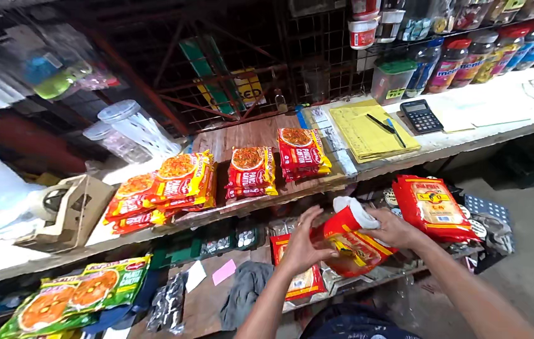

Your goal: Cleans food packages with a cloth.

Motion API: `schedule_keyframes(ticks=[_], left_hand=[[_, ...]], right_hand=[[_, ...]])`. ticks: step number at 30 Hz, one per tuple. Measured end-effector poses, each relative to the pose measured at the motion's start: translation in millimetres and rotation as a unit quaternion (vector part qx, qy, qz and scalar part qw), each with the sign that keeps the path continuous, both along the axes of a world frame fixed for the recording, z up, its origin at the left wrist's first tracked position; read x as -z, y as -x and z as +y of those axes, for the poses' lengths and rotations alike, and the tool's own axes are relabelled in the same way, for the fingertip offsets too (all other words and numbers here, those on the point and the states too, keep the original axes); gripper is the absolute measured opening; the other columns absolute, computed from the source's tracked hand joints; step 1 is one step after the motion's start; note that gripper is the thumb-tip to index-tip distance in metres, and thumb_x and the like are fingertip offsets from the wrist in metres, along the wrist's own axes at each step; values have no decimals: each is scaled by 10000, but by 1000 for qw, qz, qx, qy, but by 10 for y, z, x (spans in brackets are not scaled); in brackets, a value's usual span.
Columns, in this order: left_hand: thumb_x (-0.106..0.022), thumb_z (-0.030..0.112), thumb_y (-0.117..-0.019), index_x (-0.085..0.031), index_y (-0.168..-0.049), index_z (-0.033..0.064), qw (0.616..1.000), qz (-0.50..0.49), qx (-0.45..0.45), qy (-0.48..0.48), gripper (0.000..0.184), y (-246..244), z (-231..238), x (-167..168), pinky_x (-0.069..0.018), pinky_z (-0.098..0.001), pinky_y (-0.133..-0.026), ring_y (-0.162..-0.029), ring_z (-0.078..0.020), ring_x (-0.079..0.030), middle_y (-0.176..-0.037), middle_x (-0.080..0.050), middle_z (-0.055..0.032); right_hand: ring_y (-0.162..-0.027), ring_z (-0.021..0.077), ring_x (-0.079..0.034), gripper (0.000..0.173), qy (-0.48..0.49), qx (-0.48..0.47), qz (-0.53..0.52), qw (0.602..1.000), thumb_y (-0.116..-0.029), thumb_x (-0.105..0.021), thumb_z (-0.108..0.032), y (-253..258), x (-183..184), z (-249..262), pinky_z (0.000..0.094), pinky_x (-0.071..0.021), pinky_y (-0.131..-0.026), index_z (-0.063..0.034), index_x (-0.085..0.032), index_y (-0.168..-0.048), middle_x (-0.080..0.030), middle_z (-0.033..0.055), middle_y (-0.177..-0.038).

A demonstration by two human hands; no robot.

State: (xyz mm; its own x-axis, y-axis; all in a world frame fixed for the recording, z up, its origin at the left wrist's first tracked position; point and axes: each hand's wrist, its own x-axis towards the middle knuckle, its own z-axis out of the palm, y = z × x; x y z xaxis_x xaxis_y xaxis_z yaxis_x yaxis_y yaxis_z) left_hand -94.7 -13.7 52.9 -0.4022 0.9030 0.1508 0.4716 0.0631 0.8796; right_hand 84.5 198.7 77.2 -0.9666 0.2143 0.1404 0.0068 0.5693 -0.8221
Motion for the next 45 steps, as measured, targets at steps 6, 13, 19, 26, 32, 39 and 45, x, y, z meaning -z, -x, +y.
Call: schedule_keyframes(ticks=[6,13,19,26,32,39,45], left_hand=[[-818,127,-812,-580,-1312,-9,962,-159,197,103,570,151,301,17,-543,-278,-982,-1037,-40,-667,-1134,-711,-37],[-696,122,-933,-500,-1393,-25,964,-213,128,95,520,-44,230,83,-554,-284,-976,-1045,-67,-676,-1184,-692,-76],[-691,17,-891,-539,-1301,-45,954,-295,35,28,442,-37,37,265,-583,-283,-927,-985,-71,-699,-1094,-717,-43],[-673,-48,-858,-500,-1280,-36,922,-383,-39,-53,456,-182,-63,465,-594,-284,-906,-964,-67,-708,-1055,-726,-14],[-653,14,-893,-291,-1484,-81,940,-338,-52,4,699,-251,-57,464,-558,-287,-979,-1095,-83,-661,-1260,-631,-118],[-664,25,-917,-487,-1342,-110,967,-248,-42,29,480,-394,46,426,-534,-282,-1002,-1095,-98,-656,-1198,-664,-148],[-673,7,-884,-456,-1339,-98,937,-329,-119,-19,515,-478,-73,459,-576,-263,-928,-1013,-72,-688,-1133,-686,-106]], right_hand=[[-933,79,-686,324,19,-66,-3,998,-930,-710,-218,143,1,37,286,-550,-893,37,-681,-1128,-732,115,-994],[-899,93,-695,453,-15,18,-10,1000,-799,-831,-365,169,136,289,329,-565,-867,-31,-722,-1085,-745,66,-955],[-857,79,-686,362,4,154,23,988,-836,-785,-243,-25,46,569,308,-574,-839,15,-713,-1079,-734,79,-958],[-891,106,-665,460,54,380,97,918,-969,-591,-307,-70,-103,419,337,-552,-859,94,-643,-1189,-701,151,-1010],[-1181,332,-647,476,-94,159,52,981,-871,-752,-390,122,-45,-525,537,-505,-1030,-22,-744,-1172,-694,189,-1235],[-1363,345,-531,508,-193,117,-44,973,-1027,-484,-526,752,366,-614,591,-410,-1113,-180,-678,-1344,-603,111,-1440],[-993,307,-701,373,10,363,5,932,-1059,-514,-269,508,341,239,518,-536,-938,36,-705,-1162,-723,209,-1058]])
